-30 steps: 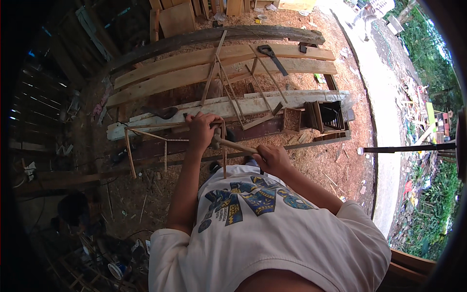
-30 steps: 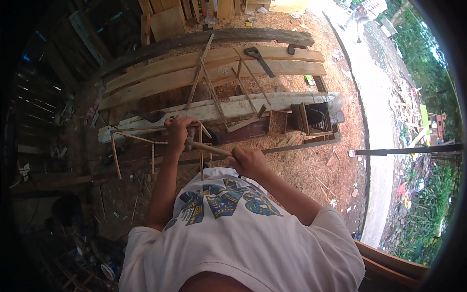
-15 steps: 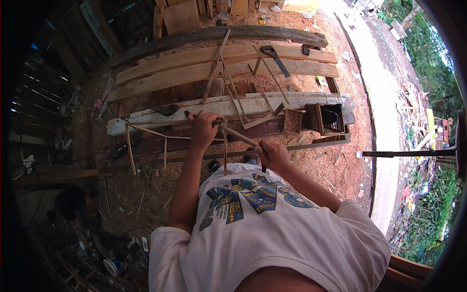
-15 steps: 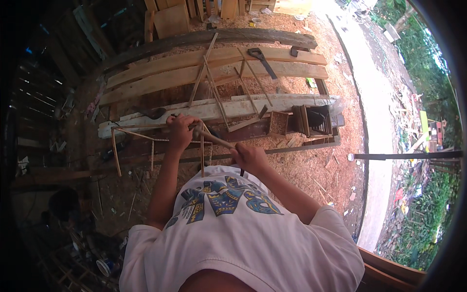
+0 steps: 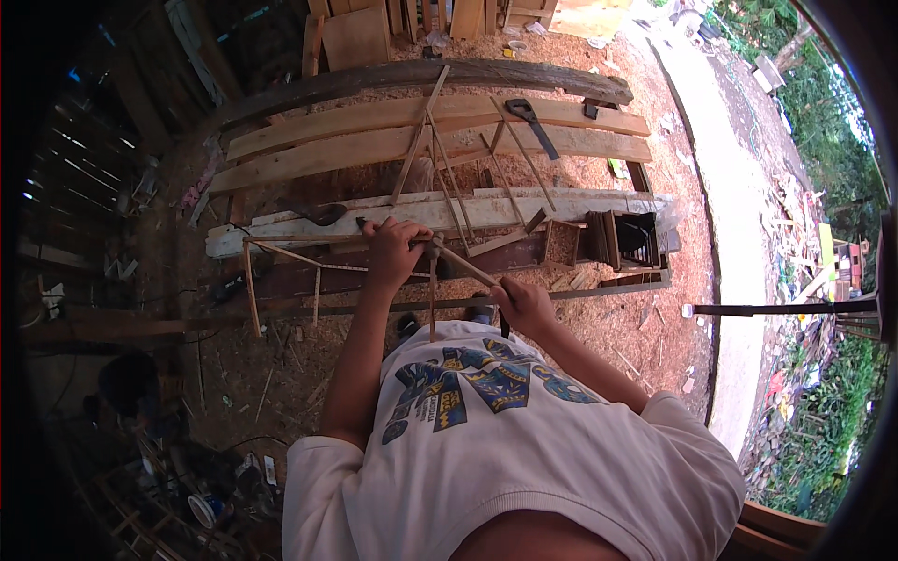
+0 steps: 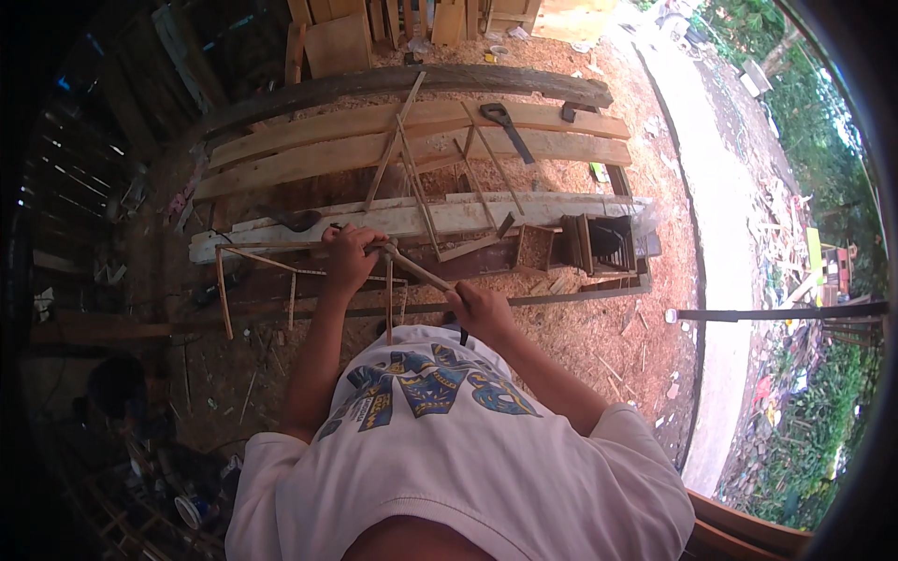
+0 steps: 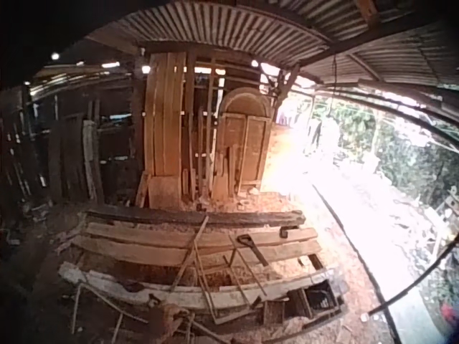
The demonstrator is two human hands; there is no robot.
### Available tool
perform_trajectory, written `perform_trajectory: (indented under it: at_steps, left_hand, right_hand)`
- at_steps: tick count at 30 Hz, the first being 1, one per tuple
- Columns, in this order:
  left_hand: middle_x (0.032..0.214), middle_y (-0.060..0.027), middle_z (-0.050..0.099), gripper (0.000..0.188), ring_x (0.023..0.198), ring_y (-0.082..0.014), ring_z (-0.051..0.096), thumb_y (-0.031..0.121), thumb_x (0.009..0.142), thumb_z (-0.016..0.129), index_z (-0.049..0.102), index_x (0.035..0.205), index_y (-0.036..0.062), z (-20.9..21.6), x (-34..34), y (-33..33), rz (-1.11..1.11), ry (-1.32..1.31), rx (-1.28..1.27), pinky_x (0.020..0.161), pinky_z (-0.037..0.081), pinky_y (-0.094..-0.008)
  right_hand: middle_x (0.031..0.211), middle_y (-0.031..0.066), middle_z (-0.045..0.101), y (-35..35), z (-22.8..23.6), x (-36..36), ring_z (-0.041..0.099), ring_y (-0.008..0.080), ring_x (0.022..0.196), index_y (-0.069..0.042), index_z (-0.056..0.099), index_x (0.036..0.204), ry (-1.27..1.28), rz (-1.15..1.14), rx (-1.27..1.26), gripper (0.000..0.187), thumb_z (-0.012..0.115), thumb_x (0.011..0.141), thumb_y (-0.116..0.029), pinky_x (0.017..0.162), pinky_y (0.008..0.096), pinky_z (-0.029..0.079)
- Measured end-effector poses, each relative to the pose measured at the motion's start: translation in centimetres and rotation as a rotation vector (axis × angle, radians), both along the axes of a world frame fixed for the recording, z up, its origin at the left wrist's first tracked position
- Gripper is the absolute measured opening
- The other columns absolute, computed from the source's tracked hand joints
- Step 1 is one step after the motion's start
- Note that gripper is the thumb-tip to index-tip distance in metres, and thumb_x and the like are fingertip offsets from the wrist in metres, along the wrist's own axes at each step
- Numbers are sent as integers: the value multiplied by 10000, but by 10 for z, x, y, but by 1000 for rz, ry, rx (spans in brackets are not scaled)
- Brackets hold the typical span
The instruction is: The person assembles a thin bamboo frame by fitting together wooden strips and securing the joints using a hammer and small nails.
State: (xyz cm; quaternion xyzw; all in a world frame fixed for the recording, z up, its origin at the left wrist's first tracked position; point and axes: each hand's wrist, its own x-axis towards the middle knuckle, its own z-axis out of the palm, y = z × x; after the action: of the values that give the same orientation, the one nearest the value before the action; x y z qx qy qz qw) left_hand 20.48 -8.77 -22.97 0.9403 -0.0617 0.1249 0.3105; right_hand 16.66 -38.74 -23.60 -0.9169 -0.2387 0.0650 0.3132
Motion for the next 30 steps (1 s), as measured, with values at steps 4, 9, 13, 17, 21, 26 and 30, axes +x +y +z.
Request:
perform_trajectory:
  at_steps: [4, 9, 13, 17, 21, 26, 30]
  left_hand:
    - [940, 57, 765, 185, 952, -193, 633, 127, 792, 826, 786, 959, 195, 1, -1, 1, 5, 4, 4, 979, 302, -446]
    - [931, 56, 762, 163, 958, -195, 631, 159, 791, 839, 785, 939, 200, -5, 0, 5, -5, -1, -9, 979, 300, -457]
    - [927, 54, 762, 144, 965, -194, 631, 183, 792, 837, 783, 922, 209, -9, -2, 6, -2, -3, 4, 983, 296, -467]
    - [922, 51, 761, 145, 976, -196, 638, 193, 794, 831, 781, 929, 216, -12, -3, 6, -2, 8, 6, 987, 298, -477]
    - [914, 41, 758, 127, 993, -207, 644, 204, 808, 813, 780, 929, 219, -8, -1, 5, -5, -3, -14, 988, 306, -491]
    - [895, 36, 749, 85, 991, -205, 643, 241, 844, 788, 786, 925, 218, -16, -1, 8, -13, -37, -11, 989, 306, -499]
    - [913, 37, 750, 105, 1005, -207, 643, 239, 837, 792, 778, 939, 218, -15, 3, 7, -22, -5, 4, 988, 306, -510]
  right_hand:
    - [683, 163, 595, 5, -3, -3, 608, 308, 608, -34, 591, 896, 177, -93, 219, 335, 581, 1062, -326, 580, 446, 471]
    - [690, -77, 473, 38, -11, 8, 420, 40, 634, -47, 628, 878, 495, -258, 603, 310, 586, 1091, -269, 552, 285, 337]
    - [749, -40, 607, 60, -23, 36, 515, 51, 708, 16, 700, 1076, 503, -250, 534, 242, 681, 1015, -218, 615, 275, 441]
    - [776, -32, 655, 83, -31, 54, 548, 45, 719, 7, 718, 1104, 522, -185, 770, 204, 718, 968, -146, 628, 265, 476]
    - [783, -4, 687, 98, -26, 67, 567, 45, 723, -11, 730, 1116, 472, -171, 605, 225, 750, 934, -143, 619, 284, 496]
    - [758, 14, 683, 111, -25, 69, 600, 67, 661, -42, 734, 1094, 451, -182, 510, 185, 745, 932, -131, 573, 297, 501]
    - [718, 4, 659, 114, -30, 74, 582, 78, 574, -56, 734, 1091, 437, -227, 544, 175, 744, 933, -132, 528, 296, 474]
